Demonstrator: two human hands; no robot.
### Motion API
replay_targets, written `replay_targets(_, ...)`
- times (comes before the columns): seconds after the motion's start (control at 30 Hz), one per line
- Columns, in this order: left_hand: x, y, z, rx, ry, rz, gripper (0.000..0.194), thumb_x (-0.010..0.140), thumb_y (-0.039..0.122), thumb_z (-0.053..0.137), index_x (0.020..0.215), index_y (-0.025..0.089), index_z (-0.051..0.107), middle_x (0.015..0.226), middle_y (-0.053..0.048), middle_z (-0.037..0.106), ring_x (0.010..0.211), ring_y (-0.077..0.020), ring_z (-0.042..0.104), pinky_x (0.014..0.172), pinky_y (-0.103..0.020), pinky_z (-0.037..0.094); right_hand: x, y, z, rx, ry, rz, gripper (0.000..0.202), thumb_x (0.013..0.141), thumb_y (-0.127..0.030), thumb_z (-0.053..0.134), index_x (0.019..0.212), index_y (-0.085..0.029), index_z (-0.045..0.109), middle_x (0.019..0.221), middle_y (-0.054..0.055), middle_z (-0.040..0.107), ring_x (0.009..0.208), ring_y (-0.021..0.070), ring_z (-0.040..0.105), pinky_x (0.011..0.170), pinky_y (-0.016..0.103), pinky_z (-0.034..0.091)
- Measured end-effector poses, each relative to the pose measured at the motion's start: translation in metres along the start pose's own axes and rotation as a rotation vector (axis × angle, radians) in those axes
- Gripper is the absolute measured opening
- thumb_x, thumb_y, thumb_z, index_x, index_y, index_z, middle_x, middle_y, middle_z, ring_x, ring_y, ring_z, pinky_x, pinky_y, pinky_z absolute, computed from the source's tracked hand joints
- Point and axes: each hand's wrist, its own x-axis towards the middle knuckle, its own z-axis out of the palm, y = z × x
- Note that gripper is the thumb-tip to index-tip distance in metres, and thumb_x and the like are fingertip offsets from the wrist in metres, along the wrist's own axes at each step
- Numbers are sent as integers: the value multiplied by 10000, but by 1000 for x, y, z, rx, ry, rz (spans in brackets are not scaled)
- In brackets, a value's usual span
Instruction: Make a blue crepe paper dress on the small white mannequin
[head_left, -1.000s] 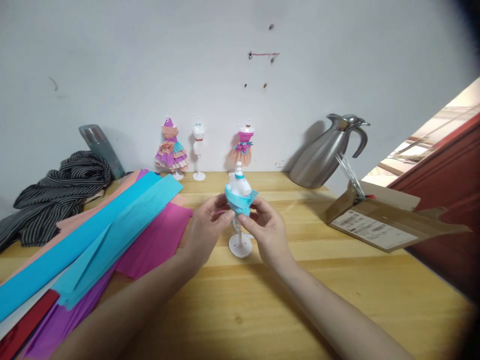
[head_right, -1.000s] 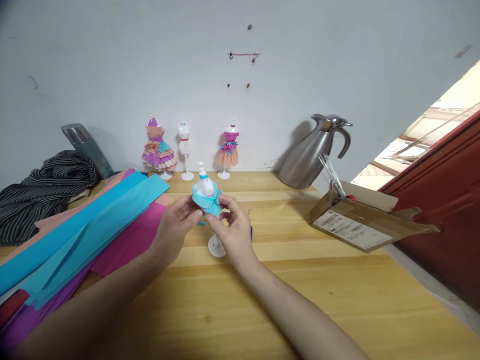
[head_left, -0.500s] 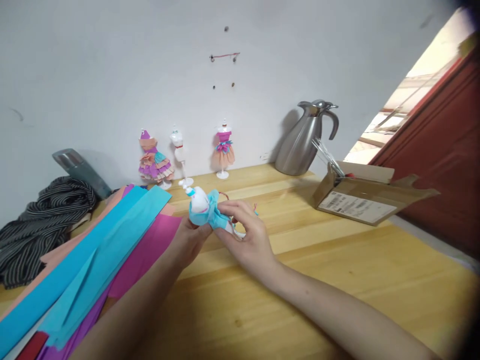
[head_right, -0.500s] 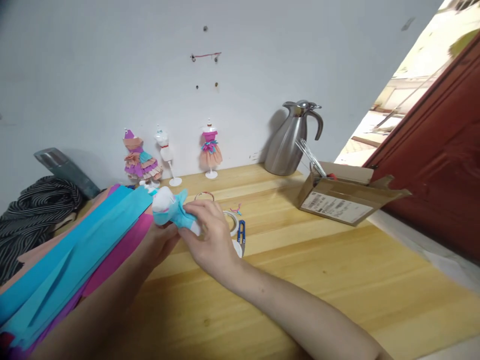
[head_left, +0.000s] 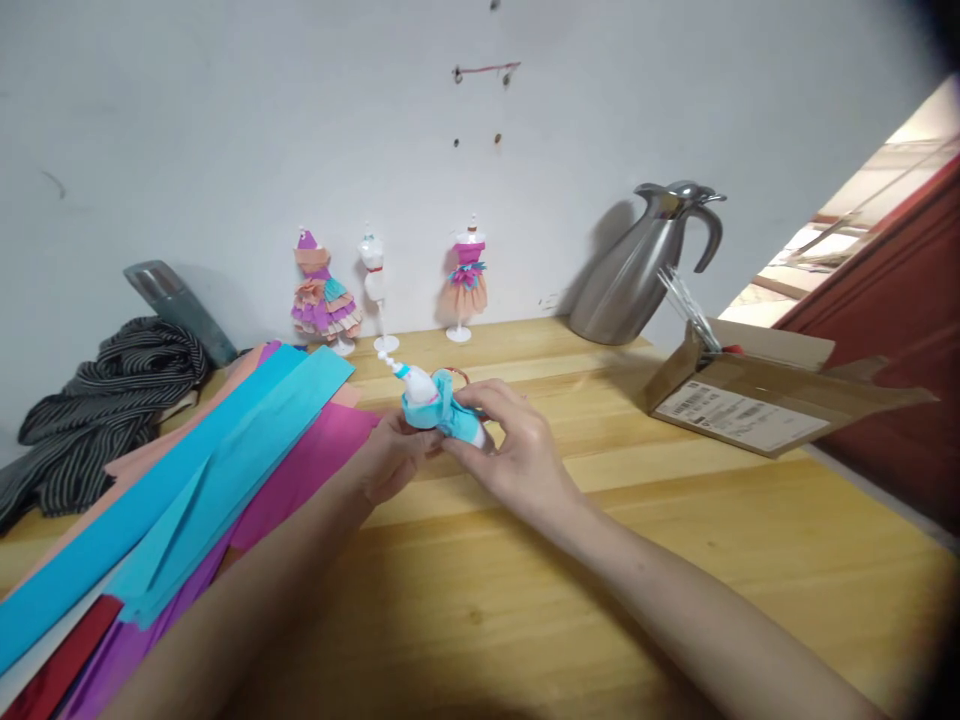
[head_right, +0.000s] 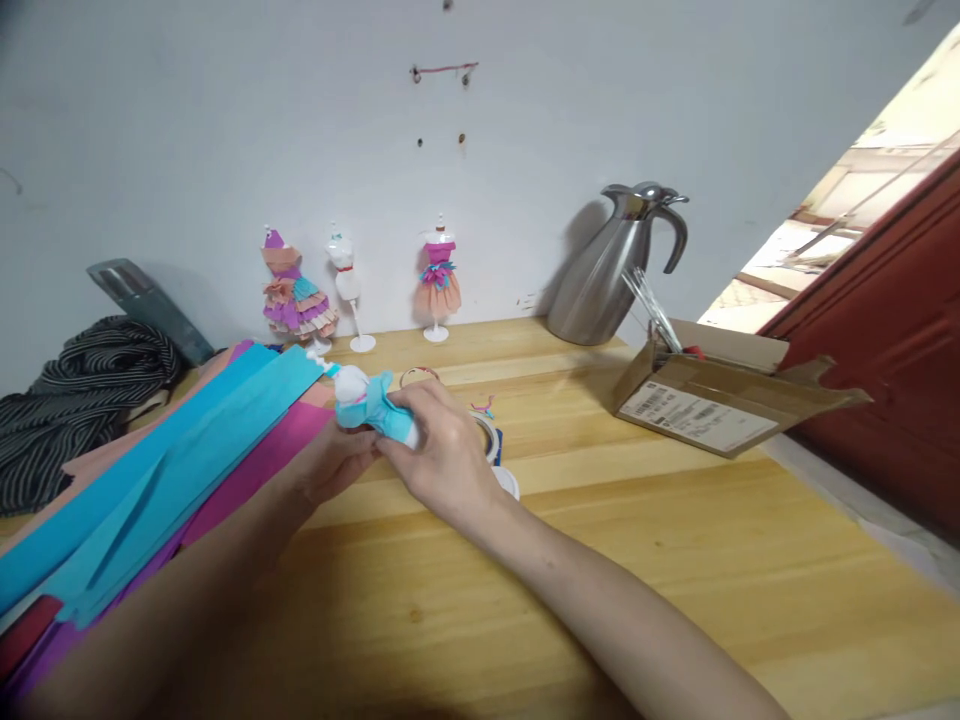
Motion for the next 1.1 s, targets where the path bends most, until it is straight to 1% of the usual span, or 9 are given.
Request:
replay_targets(0.1, 0, 6, -19, 114, 49, -85, 312, 612, 164, 811, 914, 150, 730, 952, -61, 731, 938, -208, 666, 905, -337, 502, -3, -1, 1, -19, -78, 50, 246, 705, -120, 663, 919, -217, 588, 890, 37, 623, 850, 212, 601, 732, 354, 497)
replay_targets(0.17, -5, 13, -37, 234, 186, -134, 265, 598, 221, 820, 832, 129, 739, 858, -70, 739, 832, -209, 679, 844, -350, 524, -10, 0, 2, -56, -186, 49, 260, 702, -104, 655, 931, -204, 580, 897, 47, 615, 860, 215, 594, 742, 357, 490)
replay_targets(0.23, -13, 21, -55, 260, 301, -106, 239, 565, 239, 836, 743, 124, 728, 750, -52, 727, 715, -173, 666, 773, -321, 530, -20, 1, 5, -111, -326, 39, 277, 698, -84, 658, 941, -189, 578, 902, 59, 608, 865, 219, 584, 742, 358, 484)
replay_targets(0.33, -31, 28, -69, 378, 416, -15, 251, 630, 298, 807, 815, 148, 729, 865, -61, 736, 797, -169, 670, 795, -310, 521, -40, 6, 12, -207, -500, 47, 308, 693, -64, 667, 970, -173, 590, 946, 84, 604, 871, 233, 570, 734, 365, 481)
replay_targets(0.5, -50, 16, -55, 923, -22, 210, 236, 756, 272, 705, 984, 214, 727, 1156, -96, 690, 1125, -234, 607, 1004, -392, 440, -68, 14, 23, -300, -567, -22, 328, 715, -53, 638, 1022, -164, 607, 1003, 119, 616, 933, 275, 557, 783, 419, 479)
replay_targets(0.6, -49, 3, -50, 1106, -188, 334, 210, 785, 216, 640, 972, 254, 728, 1235, -88, 649, 1160, -243, 587, 1024, -428, 419, -77, 19, 24, -225, -571, -14, 359, 715, -62, 641, 1052, -177, 597, 1044, 116, 616, 943, 269, 565, 794, 423, 495)
replay_targets(0.7, -45, -5, -50, 1209, -257, 306, 216, 768, 176, 608, 918, 251, 744, 1183, -92, 669, 1150, -267, 583, 1011, -439, 417, -80, 22, 22, -122, -552, -8, 359, 740, -95, 647, 1081, -183, 582, 1106, 124, 606, 999, 267, 573, 826, 428, 507)
replay_targets(0.93, -46, -2, -38, 1229, -180, 188, 181, 705, 370, 697, 780, 209, 734, 948, -78, 705, 1062, -284, 605, 951, -386, 435, -81, 20, 21, -43, -480, -3, 276, 837, -238, 605, 1105, -179, 574, 1100, 146, 635, 1013, 268, 609, 838, 432, 517)
replay_targets(1.1, -42, -9, -39, 1488, -319, 211, 181, 709, 122, 548, 804, 178, 691, 909, -67, 679, 951, -217, 621, 885, -333, 462, -80, 19, 21, -26, -447, 19, 239, 853, -175, 560, 1089, -162, 586, 1056, 138, 657, 993, 244, 622, 838, 399, 519)
